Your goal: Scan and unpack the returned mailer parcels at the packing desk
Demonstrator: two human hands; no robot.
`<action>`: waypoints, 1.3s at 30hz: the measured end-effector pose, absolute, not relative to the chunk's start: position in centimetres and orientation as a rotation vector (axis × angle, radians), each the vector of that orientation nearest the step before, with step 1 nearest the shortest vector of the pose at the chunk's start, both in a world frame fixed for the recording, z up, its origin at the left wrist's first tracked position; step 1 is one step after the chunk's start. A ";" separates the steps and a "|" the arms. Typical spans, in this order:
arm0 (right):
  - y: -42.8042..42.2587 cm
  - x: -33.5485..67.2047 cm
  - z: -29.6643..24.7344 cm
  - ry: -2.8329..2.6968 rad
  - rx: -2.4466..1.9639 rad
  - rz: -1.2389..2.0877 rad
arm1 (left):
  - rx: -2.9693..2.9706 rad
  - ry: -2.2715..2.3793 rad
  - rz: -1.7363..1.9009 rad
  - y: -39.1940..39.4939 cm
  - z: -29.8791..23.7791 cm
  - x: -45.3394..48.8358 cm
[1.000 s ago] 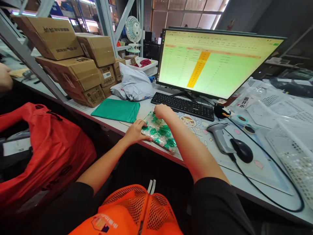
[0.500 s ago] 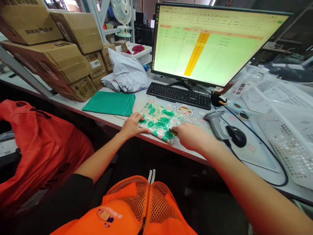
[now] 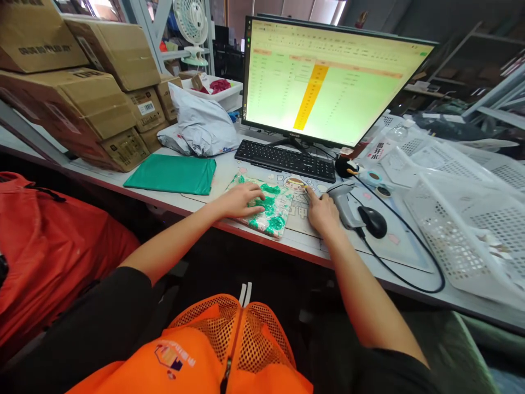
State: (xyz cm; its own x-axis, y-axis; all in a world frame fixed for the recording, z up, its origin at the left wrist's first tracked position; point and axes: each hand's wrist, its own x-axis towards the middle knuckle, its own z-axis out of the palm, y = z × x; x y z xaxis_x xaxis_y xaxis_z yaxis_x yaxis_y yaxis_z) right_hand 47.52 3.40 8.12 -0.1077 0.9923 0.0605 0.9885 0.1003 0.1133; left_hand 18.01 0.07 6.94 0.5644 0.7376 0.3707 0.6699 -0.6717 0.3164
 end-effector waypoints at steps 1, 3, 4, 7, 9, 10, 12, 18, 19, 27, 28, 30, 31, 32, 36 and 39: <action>3.7 47.3 7.6 2.307 2.080 0.229 | 2.679 1.153 0.679 0.5 6.8 18.5; 4.0 47.1 6.7 2.325 2.079 0.295 | 2.724 1.125 0.631 1.0 6.3 19.1; 4.0 47.2 6.4 2.342 2.079 0.326 | 2.743 1.129 0.630 1.1 6.0 19.2; 3.9 47.5 5.9 2.386 2.083 0.380 | 2.784 1.149 0.631 0.8 5.4 19.3; 3.8 47.7 5.7 2.400 2.083 0.391 | 2.794 1.161 0.622 0.6 5.5 19.3; 3.8 47.7 5.7 2.404 2.084 0.394 | 2.798 1.162 0.618 0.6 5.5 19.4; 3.9 47.8 5.6 2.409 2.087 0.400 | 2.805 1.153 0.616 0.8 5.8 19.7; 4.0 48.1 5.2 2.444 2.099 0.392 | 2.836 1.138 0.624 1.5 5.9 20.5; 4.0 48.2 5.1 2.458 2.105 0.384 | 2.839 1.146 0.625 1.6 5.8 20.7; 4.3 48.6 4.4 2.537 2.154 0.377 | 2.868 1.187 0.653 1.8 5.4 20.8; 4.3 48.6 4.4 2.533 2.157 0.371 | 2.871 1.185 0.661 1.9 5.4 20.9; 4.2 48.4 4.5 2.511 2.170 0.355 | 2.875 1.178 0.671 2.0 5.2 21.0; 4.2 48.2 4.5 2.498 2.180 0.344 | 2.877 1.176 0.675 2.1 5.2 21.1; 4.1 48.2 4.5 2.490 2.188 0.332 | 2.880 1.177 0.680 2.1 5.2 21.2; 4.2 48.6 5.2 2.497 2.219 0.256 | 2.861 1.261 0.817 1.1 5.6 20.2; 4.7 49.2 7.4 2.572 2.254 0.179 | 2.681 1.516 1.069 -0.9 5.8 17.2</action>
